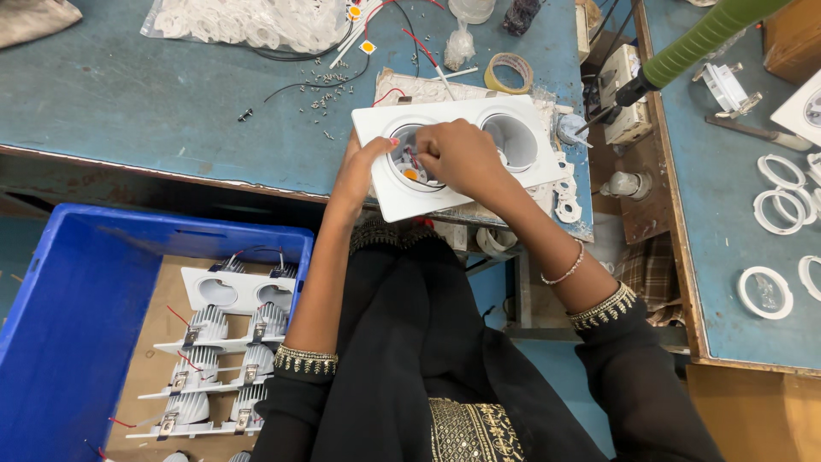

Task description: The person assembles dual-lamp lighting fixtures by securing white metal housings, threading wires through openings by hand, and using a power screwdriver to fasten internal components. The person then places the partially assembled units into a blue plastic bin.

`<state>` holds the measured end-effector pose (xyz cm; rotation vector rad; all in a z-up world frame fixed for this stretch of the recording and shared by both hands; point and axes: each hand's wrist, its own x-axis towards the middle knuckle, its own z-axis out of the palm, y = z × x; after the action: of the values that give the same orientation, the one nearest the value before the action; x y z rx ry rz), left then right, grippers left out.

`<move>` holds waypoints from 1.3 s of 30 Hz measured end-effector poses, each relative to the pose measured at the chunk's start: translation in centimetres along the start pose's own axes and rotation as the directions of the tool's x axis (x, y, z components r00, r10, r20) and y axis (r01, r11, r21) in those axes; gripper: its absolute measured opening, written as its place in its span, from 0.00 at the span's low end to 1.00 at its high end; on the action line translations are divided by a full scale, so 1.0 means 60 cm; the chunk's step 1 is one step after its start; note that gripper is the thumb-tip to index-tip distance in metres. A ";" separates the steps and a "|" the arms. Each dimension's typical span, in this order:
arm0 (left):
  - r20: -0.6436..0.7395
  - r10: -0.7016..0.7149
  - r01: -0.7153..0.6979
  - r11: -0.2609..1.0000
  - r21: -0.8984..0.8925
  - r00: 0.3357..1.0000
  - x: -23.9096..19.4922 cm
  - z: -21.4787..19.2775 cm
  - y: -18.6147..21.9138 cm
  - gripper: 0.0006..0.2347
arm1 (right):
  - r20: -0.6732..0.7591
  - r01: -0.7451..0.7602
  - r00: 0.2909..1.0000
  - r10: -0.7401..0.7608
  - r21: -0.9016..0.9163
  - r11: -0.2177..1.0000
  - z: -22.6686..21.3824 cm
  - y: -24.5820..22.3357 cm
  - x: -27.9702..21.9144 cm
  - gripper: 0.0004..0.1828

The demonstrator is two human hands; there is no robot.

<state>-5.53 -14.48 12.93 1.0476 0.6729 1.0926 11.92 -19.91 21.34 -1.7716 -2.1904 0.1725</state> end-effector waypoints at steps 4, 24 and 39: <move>-0.013 0.016 -0.016 1.000 0.024 1.000 -0.001 0.000 -0.001 0.27 | 0.101 -0.033 0.994 0.034 -0.005 0.999 0.005 -0.003 0.006 0.05; -0.018 0.017 -0.018 0.999 -0.029 1.000 0.007 -0.003 -0.014 0.27 | -0.082 0.057 0.995 -0.050 0.091 0.994 0.008 -0.003 -0.005 0.02; -0.003 0.063 -0.063 0.998 -0.028 0.998 0.006 -0.004 -0.017 0.26 | -0.189 0.114 0.975 -0.117 -0.030 0.993 0.009 -0.004 -0.003 0.06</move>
<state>-5.20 -14.15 11.92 1.0497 0.6282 1.1542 11.54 -20.10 20.90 -1.5927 -2.1545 -0.0442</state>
